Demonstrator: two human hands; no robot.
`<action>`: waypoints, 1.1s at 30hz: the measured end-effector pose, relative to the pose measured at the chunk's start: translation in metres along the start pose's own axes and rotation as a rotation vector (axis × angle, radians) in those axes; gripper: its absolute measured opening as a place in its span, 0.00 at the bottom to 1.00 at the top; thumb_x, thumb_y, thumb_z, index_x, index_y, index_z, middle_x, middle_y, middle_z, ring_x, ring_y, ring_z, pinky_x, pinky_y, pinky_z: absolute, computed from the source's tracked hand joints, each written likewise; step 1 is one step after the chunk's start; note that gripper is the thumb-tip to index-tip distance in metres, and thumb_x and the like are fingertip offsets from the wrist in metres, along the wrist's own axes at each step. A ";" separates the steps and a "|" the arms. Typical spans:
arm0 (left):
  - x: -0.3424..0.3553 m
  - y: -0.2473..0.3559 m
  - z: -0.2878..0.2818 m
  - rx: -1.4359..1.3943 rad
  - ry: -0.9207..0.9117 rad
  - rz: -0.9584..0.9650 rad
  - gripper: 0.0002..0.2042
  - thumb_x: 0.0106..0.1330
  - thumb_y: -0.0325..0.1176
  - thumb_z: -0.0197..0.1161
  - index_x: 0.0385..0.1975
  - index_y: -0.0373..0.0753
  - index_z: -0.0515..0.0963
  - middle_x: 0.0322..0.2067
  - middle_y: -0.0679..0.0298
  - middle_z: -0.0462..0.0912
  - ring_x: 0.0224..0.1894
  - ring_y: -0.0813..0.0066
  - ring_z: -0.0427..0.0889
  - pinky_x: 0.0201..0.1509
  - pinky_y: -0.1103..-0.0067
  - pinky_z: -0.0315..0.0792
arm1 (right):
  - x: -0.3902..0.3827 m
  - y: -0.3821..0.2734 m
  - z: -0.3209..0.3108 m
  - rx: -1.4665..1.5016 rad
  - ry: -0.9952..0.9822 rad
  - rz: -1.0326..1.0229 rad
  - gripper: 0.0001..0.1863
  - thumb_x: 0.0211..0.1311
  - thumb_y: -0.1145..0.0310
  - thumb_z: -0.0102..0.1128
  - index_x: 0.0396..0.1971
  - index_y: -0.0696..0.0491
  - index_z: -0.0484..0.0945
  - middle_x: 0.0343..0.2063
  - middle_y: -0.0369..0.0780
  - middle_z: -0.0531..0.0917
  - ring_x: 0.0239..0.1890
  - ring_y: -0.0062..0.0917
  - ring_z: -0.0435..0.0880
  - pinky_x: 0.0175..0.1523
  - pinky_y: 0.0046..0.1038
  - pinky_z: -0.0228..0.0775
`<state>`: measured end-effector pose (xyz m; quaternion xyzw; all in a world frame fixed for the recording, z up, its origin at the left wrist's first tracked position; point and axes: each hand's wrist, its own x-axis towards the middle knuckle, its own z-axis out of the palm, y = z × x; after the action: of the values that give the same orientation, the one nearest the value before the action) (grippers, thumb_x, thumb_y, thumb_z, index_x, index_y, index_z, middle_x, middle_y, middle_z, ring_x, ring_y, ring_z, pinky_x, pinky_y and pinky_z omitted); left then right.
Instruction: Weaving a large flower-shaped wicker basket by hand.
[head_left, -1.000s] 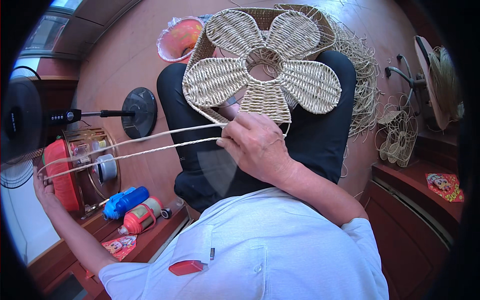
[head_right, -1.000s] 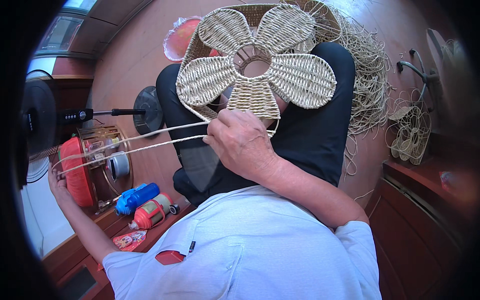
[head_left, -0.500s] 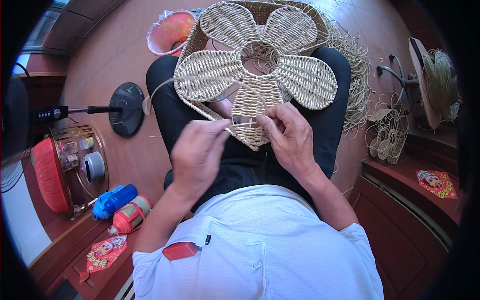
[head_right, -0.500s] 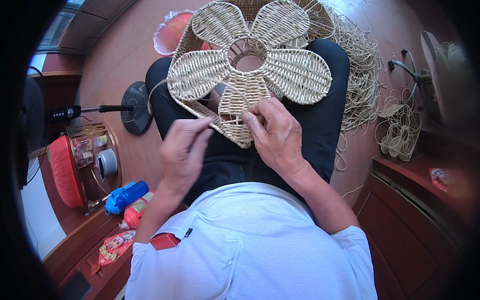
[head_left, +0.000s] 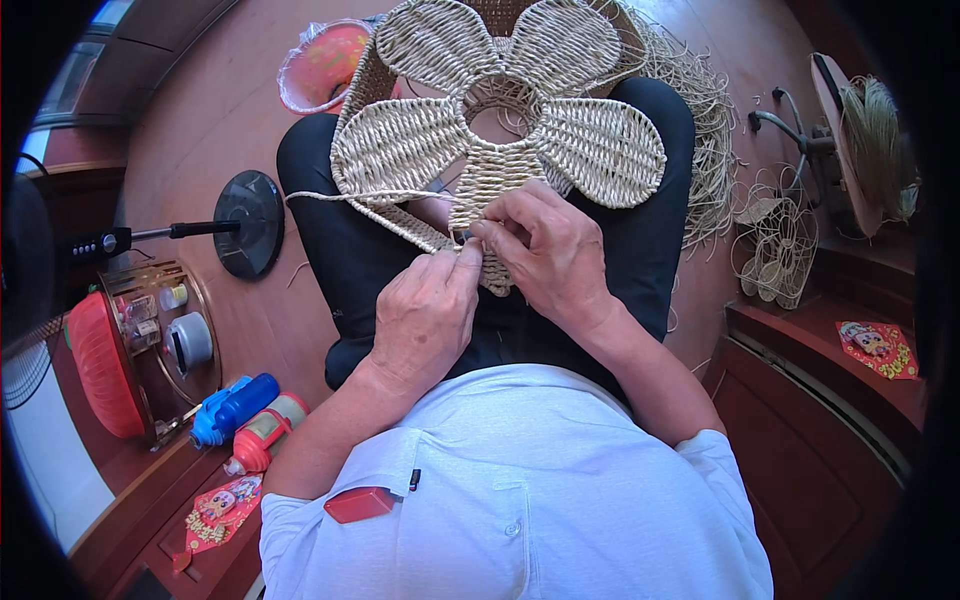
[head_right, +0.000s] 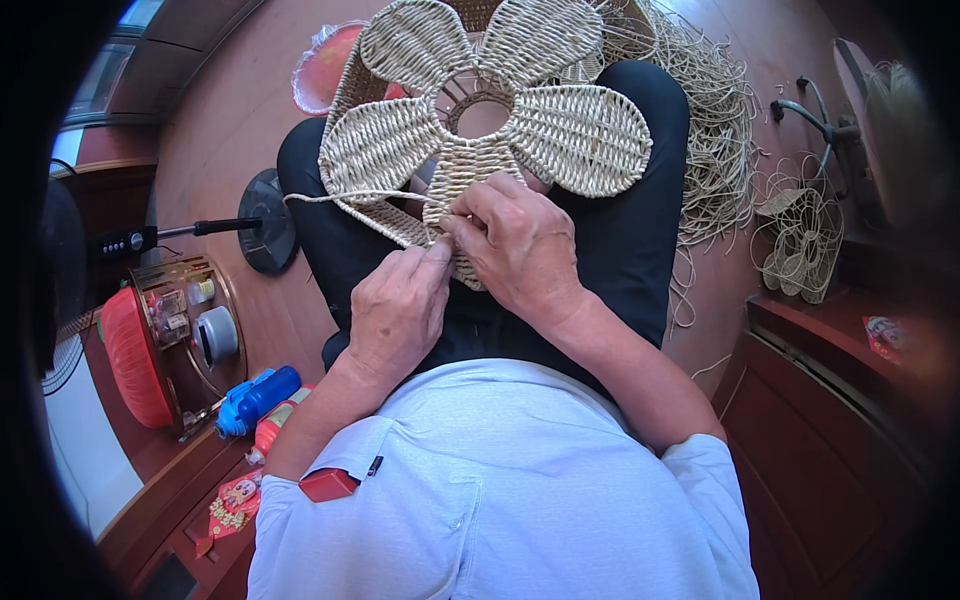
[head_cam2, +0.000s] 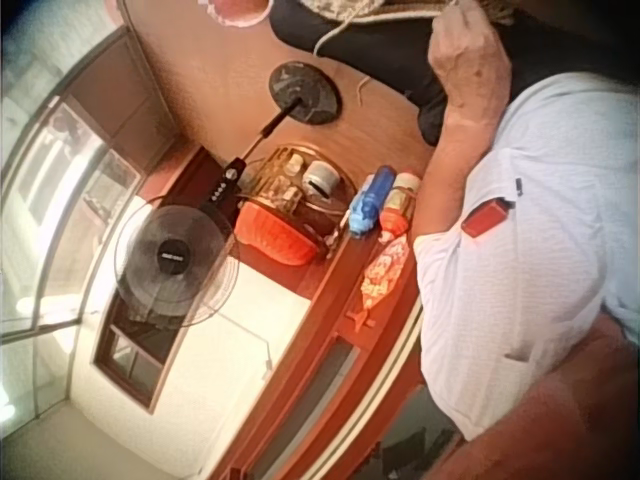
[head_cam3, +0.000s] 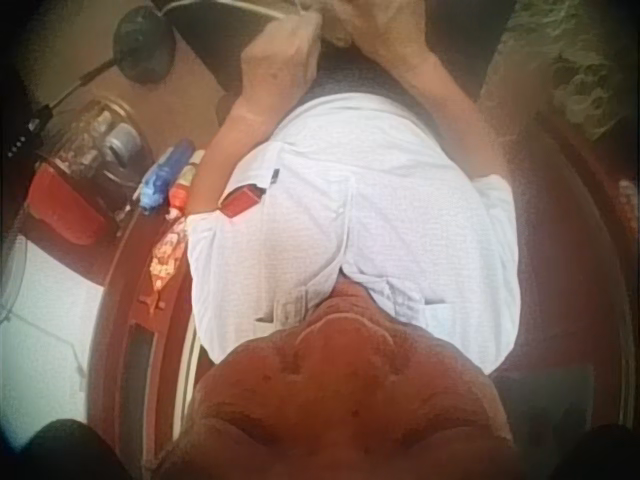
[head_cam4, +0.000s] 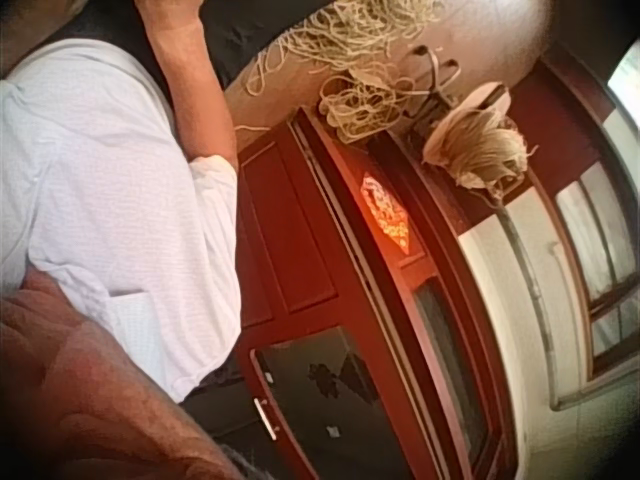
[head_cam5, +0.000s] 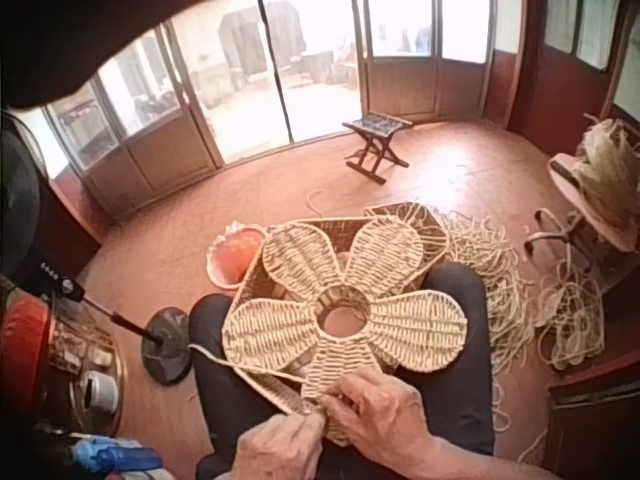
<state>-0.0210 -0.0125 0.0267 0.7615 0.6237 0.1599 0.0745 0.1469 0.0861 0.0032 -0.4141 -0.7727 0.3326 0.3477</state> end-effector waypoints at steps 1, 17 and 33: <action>0.001 0.000 0.001 -0.029 -0.018 -0.012 0.20 0.69 0.25 0.70 0.61 0.35 0.83 0.38 0.58 0.85 0.39 0.60 0.87 0.44 0.68 0.82 | -0.001 0.002 0.000 -0.030 -0.025 -0.006 0.05 0.65 0.71 0.77 0.36 0.54 0.88 0.32 0.40 0.87 0.33 0.35 0.88 0.39 0.36 0.81; 0.019 -0.002 -0.011 -0.771 -0.348 -0.588 0.21 0.74 0.30 0.65 0.64 0.29 0.80 0.24 0.63 0.76 0.28 0.79 0.76 0.39 0.74 0.74 | -0.037 0.022 -0.013 1.198 -0.193 0.875 0.29 0.71 0.76 0.73 0.70 0.60 0.76 0.60 0.43 0.88 0.60 0.24 0.88 0.66 0.32 0.82; 0.002 0.003 -0.005 -0.552 -0.109 -0.421 0.19 0.74 0.27 0.71 0.63 0.38 0.81 0.22 0.63 0.77 0.23 0.75 0.78 0.32 0.73 0.74 | -0.034 0.021 0.012 1.296 -0.054 0.835 0.26 0.68 0.77 0.74 0.64 0.60 0.79 0.54 0.41 0.91 0.54 0.23 0.91 0.62 0.29 0.82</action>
<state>-0.0199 -0.0113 0.0327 0.5746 0.6957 0.2627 0.3418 0.1604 0.0631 -0.0290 -0.3765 -0.2115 0.8323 0.3475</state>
